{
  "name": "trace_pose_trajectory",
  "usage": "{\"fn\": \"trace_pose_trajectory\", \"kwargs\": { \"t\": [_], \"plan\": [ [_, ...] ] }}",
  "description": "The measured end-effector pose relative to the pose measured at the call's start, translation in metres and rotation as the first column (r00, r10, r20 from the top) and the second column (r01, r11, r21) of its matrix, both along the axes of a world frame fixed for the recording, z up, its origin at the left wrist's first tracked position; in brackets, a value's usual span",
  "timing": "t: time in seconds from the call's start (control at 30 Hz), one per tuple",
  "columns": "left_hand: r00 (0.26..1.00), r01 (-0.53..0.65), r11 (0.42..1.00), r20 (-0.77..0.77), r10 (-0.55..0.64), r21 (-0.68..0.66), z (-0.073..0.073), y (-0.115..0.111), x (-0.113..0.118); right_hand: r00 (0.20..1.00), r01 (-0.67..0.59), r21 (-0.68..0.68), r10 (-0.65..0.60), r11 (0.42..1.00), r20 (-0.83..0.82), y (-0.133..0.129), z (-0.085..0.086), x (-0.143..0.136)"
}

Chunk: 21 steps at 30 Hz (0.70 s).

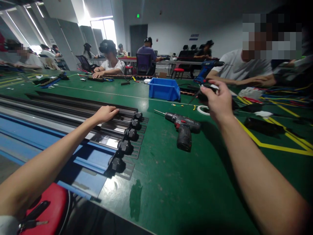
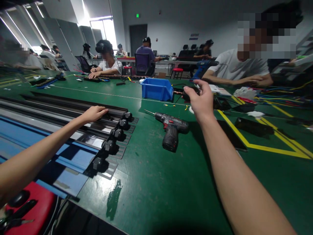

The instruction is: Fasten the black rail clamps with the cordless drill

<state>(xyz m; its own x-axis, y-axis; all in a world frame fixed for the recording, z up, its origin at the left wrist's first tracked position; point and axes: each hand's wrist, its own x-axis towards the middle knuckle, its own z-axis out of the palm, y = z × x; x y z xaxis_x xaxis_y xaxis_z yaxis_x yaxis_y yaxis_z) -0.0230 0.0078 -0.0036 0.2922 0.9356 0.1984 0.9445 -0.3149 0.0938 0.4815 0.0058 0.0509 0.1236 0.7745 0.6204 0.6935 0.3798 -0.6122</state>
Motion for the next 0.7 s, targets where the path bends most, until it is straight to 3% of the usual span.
{"fn": "trace_pose_trajectory", "kwargs": {
  "t": [0.07,0.13,0.2,0.27,0.33,0.47,0.7],
  "plan": [
    [1.0,0.006,1.0,0.017,-0.006,0.0,0.0,-0.001,0.0,0.992,-0.122,0.04,0.121,0.992,0.025,-0.023,0.018,-0.029],
    [1.0,0.005,1.0,0.024,-0.005,-0.006,0.001,-0.002,0.001,0.935,-0.289,-0.058,0.295,0.956,0.198,-0.047,0.027,-0.06],
    [1.0,0.0,1.0,0.028,0.0,-0.009,0.003,-0.003,0.002,0.818,-0.419,-0.239,0.478,0.876,0.319,-0.066,0.023,-0.089],
    [0.999,-0.006,1.0,0.033,0.006,-0.013,0.004,-0.004,0.002,0.727,-0.473,-0.333,0.575,0.816,0.376,-0.076,0.011,-0.11],
    [0.999,-0.01,1.0,0.041,0.011,-0.017,0.004,-0.004,0.003,0.682,-0.458,-0.367,0.585,0.809,0.439,-0.078,-0.005,-0.123],
    [0.999,-0.012,1.0,0.043,0.013,-0.022,0.004,-0.004,0.003,0.678,-0.347,-0.34,0.485,0.874,0.553,-0.07,-0.036,-0.127],
    [0.999,0.002,1.0,0.043,-0.001,-0.023,0.003,-0.003,0.002,0.665,-0.232,-0.278,0.36,0.932,0.654,-0.057,-0.066,-0.126]
  ]
}}
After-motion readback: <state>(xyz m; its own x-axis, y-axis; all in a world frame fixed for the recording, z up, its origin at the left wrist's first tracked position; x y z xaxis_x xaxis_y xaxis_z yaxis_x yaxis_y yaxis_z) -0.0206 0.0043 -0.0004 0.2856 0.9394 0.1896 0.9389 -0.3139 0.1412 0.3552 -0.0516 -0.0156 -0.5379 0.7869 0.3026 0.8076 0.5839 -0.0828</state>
